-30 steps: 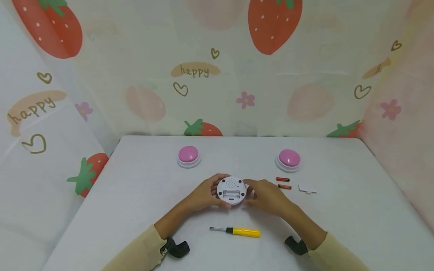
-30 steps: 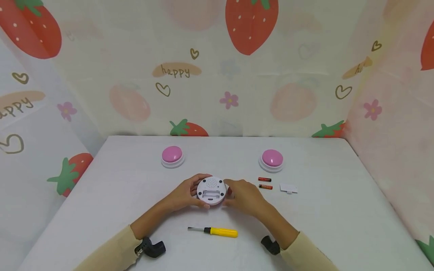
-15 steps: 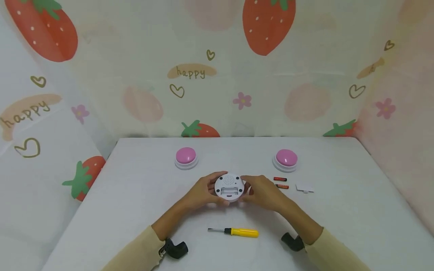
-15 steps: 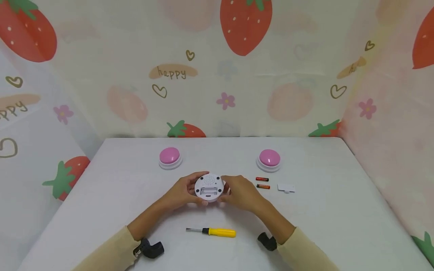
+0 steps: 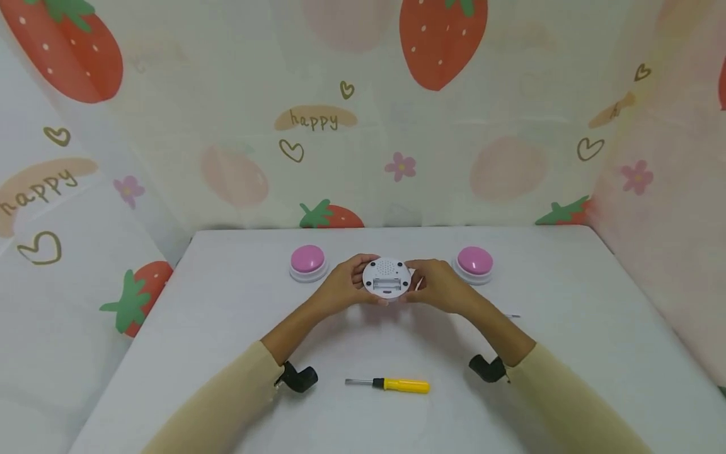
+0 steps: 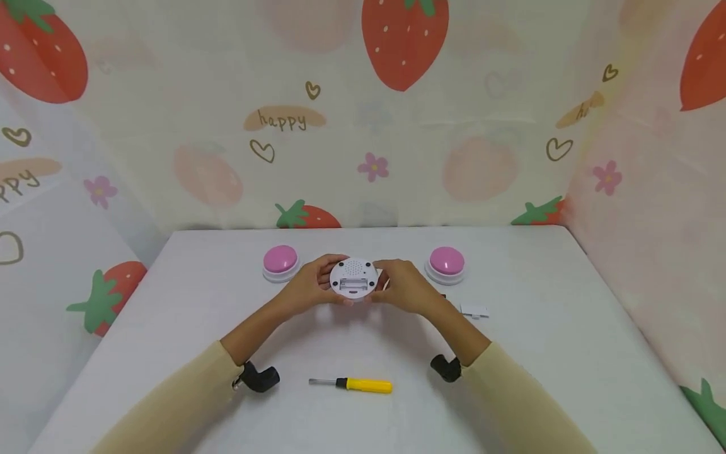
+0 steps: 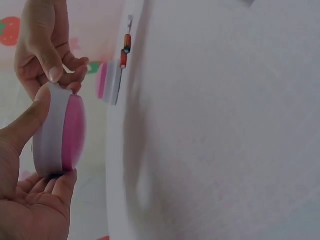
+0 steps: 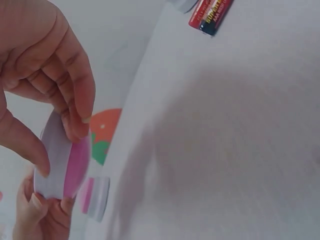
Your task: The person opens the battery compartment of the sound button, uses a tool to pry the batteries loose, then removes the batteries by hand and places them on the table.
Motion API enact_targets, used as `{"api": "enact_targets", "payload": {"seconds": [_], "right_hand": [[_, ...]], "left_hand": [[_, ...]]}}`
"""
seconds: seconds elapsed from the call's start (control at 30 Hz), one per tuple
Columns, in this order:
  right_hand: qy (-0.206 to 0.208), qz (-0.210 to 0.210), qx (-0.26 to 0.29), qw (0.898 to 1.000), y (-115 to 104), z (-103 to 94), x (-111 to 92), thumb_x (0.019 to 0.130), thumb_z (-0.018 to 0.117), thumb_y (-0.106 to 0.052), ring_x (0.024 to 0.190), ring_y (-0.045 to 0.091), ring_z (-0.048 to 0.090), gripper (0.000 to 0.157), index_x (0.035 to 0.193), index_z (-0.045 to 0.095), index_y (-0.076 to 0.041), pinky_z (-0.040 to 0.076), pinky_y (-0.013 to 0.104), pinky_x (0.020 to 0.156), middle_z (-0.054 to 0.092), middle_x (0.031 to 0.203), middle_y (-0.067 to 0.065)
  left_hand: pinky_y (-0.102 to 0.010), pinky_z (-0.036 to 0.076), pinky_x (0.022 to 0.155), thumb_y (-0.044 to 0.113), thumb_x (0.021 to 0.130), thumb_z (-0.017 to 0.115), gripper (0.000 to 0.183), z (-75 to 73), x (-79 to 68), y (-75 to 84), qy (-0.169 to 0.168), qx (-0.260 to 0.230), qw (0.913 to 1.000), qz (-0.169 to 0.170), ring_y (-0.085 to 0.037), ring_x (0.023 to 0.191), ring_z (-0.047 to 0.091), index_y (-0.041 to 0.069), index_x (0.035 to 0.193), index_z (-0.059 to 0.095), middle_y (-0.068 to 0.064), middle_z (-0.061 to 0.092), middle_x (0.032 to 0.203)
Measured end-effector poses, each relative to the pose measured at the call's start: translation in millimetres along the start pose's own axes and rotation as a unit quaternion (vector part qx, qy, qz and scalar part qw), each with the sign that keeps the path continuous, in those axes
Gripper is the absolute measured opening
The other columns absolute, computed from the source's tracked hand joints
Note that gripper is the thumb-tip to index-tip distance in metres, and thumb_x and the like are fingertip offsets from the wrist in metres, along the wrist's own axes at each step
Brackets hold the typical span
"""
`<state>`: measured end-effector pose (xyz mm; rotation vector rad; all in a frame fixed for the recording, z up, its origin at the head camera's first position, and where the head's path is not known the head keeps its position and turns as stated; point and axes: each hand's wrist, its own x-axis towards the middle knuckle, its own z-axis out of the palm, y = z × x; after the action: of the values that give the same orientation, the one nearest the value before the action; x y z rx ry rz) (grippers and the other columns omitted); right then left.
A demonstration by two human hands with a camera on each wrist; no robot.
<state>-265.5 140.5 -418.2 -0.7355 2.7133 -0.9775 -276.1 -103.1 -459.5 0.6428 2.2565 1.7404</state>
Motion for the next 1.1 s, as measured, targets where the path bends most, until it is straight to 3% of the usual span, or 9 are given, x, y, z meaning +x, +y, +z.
{"api": "enact_targets", "payload": {"seconds": [0.4, 0.7, 0.8, 0.97, 1.1], "right_hand": [[0.001, 0.042, 0.015, 0.999, 9.3, -13.3, 39.4, 0.083, 0.084, -0.012, 0.069, 0.019, 0.062, 0.071, 0.143, 0.051, 0.008, 0.054, 0.026, 0.06, 0.072, 0.088, 0.01], [0.001, 0.083, 0.019, 0.996, 14.6, -16.1, 55.3, 0.086, 0.082, -0.011, 0.064, 0.017, 0.062, 0.067, 0.143, 0.05, 0.006, 0.05, 0.023, 0.055, 0.068, 0.087, 0.012], [0.0, 0.096, 0.027, 0.995, 18.2, -15.8, 59.9, 0.086, 0.082, -0.011, 0.064, 0.016, 0.059, 0.063, 0.14, 0.053, 0.004, 0.049, 0.023, 0.054, 0.065, 0.083, 0.01], [-0.003, 0.119, 0.033, 0.992, 27.3, -9.3, 63.3, 0.084, 0.084, -0.013, 0.062, 0.014, 0.057, 0.074, 0.146, 0.047, 0.005, 0.049, 0.022, 0.054, 0.064, 0.085, 0.01], [-0.005, 0.115, 0.04, 0.992, 33.1, -5.9, 65.8, 0.084, 0.084, -0.013, 0.057, 0.012, 0.057, 0.069, 0.142, 0.052, 0.004, 0.048, 0.022, 0.052, 0.066, 0.08, 0.009]], "left_hand": [[-0.03, 0.051, 0.102, -0.002, 0.077, 0.086, 0.085, -18.7, 48.3, -5.8, -0.009, 0.039, 0.9991, -0.013, -0.025, 0.125, 0.059, 0.002, 0.151, 0.043, -0.015, 0.055, 0.144], [-0.033, 0.045, 0.11, 0.003, 0.079, 0.086, 0.087, -22.2, 71.4, -5.5, -0.009, 0.1, 0.9946, -0.024, -0.025, 0.134, 0.052, 0.001, 0.153, 0.04, -0.015, 0.049, 0.151], [-0.034, 0.042, 0.113, 0.004, 0.079, 0.086, 0.088, -20.9, 77.1, -7.1, -0.005, 0.117, 0.9925, -0.033, -0.025, 0.137, 0.049, 0.0, 0.154, 0.039, -0.016, 0.048, 0.152], [-0.035, 0.04, 0.115, 0.006, 0.081, 0.086, 0.088, -14.6, 77.5, -14.3, 0.001, 0.124, 0.9908, -0.054, -0.025, 0.139, 0.048, 0.002, 0.154, 0.038, -0.015, 0.049, 0.152], [-0.035, 0.038, 0.116, 0.008, 0.081, 0.086, 0.088, -12.3, 76.6, -15.2, 0.004, 0.121, 0.9903, -0.068, -0.025, 0.14, 0.047, 0.003, 0.155, 0.038, -0.014, 0.048, 0.153]]}}
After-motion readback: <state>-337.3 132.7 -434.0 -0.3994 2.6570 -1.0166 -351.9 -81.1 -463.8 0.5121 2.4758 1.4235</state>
